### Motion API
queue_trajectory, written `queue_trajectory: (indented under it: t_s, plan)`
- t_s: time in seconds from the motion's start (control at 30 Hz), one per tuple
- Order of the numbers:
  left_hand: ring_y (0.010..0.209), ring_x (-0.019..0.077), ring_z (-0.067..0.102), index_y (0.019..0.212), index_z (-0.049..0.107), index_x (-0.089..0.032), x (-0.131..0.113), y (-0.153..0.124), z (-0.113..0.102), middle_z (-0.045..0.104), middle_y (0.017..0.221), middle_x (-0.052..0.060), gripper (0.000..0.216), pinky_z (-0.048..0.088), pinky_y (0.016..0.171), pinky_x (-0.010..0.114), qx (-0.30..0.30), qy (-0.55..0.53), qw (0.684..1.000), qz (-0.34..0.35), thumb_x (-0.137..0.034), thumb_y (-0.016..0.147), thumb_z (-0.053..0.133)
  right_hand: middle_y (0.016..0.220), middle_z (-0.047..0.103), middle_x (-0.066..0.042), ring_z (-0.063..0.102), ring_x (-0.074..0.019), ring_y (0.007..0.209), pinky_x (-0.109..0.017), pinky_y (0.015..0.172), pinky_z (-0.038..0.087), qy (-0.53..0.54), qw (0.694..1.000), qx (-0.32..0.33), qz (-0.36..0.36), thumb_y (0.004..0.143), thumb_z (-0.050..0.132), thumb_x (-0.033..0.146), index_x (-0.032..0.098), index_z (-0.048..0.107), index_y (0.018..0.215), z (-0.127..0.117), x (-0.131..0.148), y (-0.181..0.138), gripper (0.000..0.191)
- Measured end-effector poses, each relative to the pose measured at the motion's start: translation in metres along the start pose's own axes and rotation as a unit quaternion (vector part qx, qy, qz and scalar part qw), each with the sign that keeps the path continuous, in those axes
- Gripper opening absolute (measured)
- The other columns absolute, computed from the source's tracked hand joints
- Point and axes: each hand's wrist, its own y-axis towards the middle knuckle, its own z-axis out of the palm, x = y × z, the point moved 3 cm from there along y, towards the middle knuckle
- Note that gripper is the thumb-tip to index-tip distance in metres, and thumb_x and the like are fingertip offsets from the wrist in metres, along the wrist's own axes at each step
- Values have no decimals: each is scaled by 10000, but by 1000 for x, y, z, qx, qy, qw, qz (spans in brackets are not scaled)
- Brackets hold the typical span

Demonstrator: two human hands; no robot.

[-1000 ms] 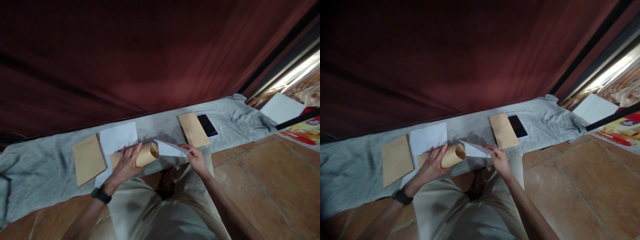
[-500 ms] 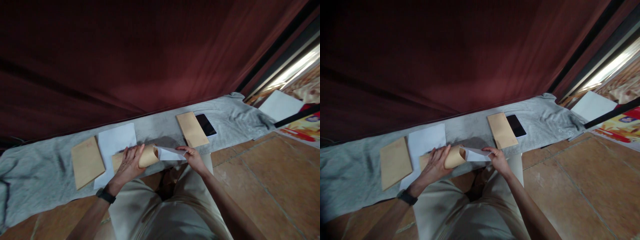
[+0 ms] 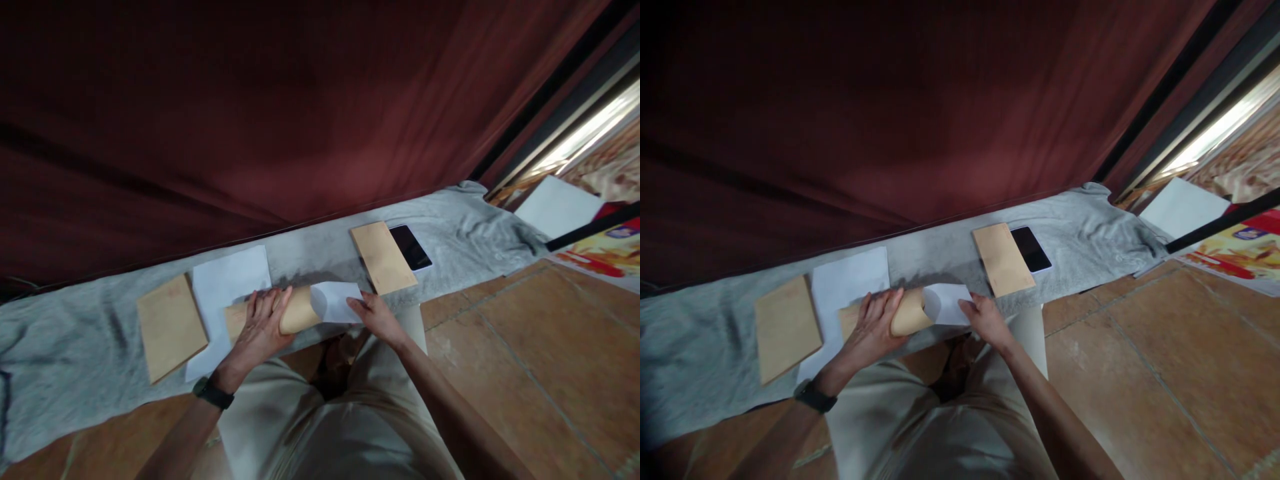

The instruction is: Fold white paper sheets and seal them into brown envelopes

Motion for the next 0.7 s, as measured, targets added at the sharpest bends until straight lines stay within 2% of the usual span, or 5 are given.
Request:
queue_trajectory:
  t_s: [0.27,0.37,0.53,0.63,0.7]
  plan:
    - [1419,384,376,1592,87,-170,-15,9,-4,443,1475,210,1144,192,1204,607,9,-50,999,18,-363,686,759,722,652,-48,606,-194,661,-297,637,458,-128,984,-73,-100,1006,432,447,197,690,825,23,32,-7,403]
    - [1433,386,353,1592,78,-181,-22,17,-7,418,1488,198,1159,186,1206,613,14,-71,997,18,-362,679,769,853,647,-78,613,-214,842,-324,794,485,-208,963,-88,-150,1018,431,394,183,717,915,32,45,-11,370]
    - [1429,387,356,1591,80,-181,-25,24,-12,414,1476,194,1149,192,1206,614,-14,-89,996,21,-365,691,770,1101,628,-140,539,-282,1107,-460,1002,433,-296,923,-195,-149,990,504,347,186,735,954,24,56,-14,283]
    - [1427,389,358,1585,102,-165,-29,26,-18,426,1464,202,1125,191,1207,614,-32,-77,996,41,-345,695,766,1203,637,-121,546,-256,1188,-413,1045,432,-246,941,-157,-170,980,524,284,204,745,858,24,55,-12,265]
    - [1429,382,360,1581,119,-163,-34,29,-23,432,1464,202,1086,185,1212,610,-39,-67,995,57,-322,709,746,1169,667,-107,596,-217,1146,-344,1016,460,-198,959,-125,-162,978,517,244,201,741,810,27,53,-10,283]
